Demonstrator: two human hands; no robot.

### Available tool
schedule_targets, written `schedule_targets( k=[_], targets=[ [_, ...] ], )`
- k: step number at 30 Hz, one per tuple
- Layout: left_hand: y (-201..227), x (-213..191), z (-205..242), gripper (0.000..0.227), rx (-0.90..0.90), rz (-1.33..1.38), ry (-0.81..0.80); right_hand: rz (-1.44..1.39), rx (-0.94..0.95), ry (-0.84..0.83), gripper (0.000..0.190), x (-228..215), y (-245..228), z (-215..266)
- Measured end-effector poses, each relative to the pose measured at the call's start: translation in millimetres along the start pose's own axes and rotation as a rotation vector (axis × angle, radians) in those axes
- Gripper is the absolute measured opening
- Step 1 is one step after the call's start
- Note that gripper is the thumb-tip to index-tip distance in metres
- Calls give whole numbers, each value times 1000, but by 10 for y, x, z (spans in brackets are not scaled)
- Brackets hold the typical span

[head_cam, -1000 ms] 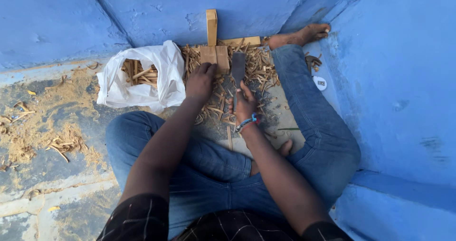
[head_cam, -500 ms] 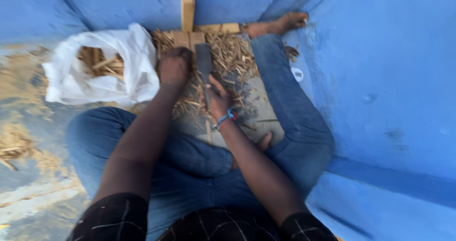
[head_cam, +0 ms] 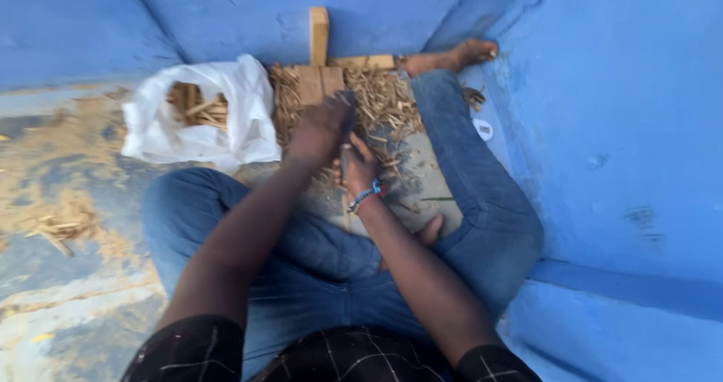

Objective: The person is shaving a wooden stick with a metal tool. They repeatedly scrape the blade against the wood to produce thin shavings and then place the stick into a plastic bag.

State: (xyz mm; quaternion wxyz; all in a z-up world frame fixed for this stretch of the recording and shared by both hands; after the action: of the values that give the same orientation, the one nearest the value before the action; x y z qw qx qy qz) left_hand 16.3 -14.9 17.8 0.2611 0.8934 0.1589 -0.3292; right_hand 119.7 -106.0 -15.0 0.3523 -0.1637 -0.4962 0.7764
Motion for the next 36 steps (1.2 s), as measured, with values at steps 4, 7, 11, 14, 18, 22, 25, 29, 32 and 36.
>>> schedule_targets(
  k=[4,7,11,14,18,22,25,29,32,36],
  targets=[
    [224,60,251,64,50,-124,-67,18,-27,-38,42,-96,125,89],
    [233,107,358,61,39,-258,-133,-6,4,-103,43,-154,162,102],
    [120,58,357,60,-8,-331,-117,4,41,-171,42,-56,115,63],
    [180,103,385,64,-58,-344,-152,36,91,-158,41,-79,112,51],
    [84,157,264,72,-126,-310,-228,72,145,-105,40,4,91,-63],
    [-251,303,17,71,-106,-399,-315,50,193,-76,37,238,22,-402],
    [-570,494,-229,59,-112,-386,-387,-16,201,-116,36,404,-24,-615],
    [-653,558,-243,59,-72,-422,-242,17,110,-107,38,463,-48,-677],
    [-543,486,-51,64,-126,-356,-179,78,-15,-105,38,407,35,-576],
    [-330,300,159,74,-188,-294,-172,157,10,-127,40,293,150,-319]
  ],
)
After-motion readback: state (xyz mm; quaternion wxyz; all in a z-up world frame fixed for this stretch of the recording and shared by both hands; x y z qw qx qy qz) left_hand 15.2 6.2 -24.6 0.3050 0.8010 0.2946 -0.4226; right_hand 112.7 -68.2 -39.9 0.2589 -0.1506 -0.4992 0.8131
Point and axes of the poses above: each hand's wrist, its own z-axis away from the middle knuckle, its own x-axis out of the palm, y = z × x, the point moved 2 cm from there along -z, towards the middle knuckle, and after that the axes turned 10 degrees about y, right-handed, at the moved point
